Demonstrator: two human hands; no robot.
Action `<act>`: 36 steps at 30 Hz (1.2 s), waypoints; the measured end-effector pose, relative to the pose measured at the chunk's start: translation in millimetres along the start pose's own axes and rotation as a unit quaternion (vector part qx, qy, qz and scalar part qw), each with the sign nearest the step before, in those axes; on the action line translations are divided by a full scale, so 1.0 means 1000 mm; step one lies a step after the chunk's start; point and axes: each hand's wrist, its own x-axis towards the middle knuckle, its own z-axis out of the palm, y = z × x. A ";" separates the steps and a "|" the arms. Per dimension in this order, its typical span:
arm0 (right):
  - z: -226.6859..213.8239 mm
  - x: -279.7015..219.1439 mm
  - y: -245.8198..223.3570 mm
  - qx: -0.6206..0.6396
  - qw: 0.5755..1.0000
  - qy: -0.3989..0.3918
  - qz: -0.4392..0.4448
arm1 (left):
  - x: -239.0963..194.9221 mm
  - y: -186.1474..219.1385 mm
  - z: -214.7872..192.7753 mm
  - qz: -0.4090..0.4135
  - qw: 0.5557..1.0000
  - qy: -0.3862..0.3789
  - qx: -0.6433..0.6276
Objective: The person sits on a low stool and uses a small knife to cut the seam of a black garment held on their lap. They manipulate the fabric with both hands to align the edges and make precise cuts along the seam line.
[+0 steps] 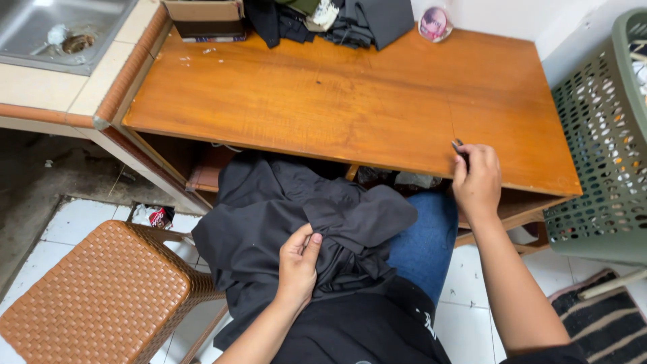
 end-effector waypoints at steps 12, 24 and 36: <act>0.054 0.038 0.054 -0.211 0.976 0.051 -0.024 | 0.009 -0.007 -0.004 -0.153 0.967 0.066 -0.195; -0.012 -0.064 -0.125 0.214 0.933 0.020 0.288 | -0.018 -0.014 -0.019 -0.075 0.979 -0.187 0.031; -0.041 -0.066 -0.145 0.068 0.913 -0.060 -0.397 | -0.005 0.005 -0.010 0.071 0.965 -0.183 0.173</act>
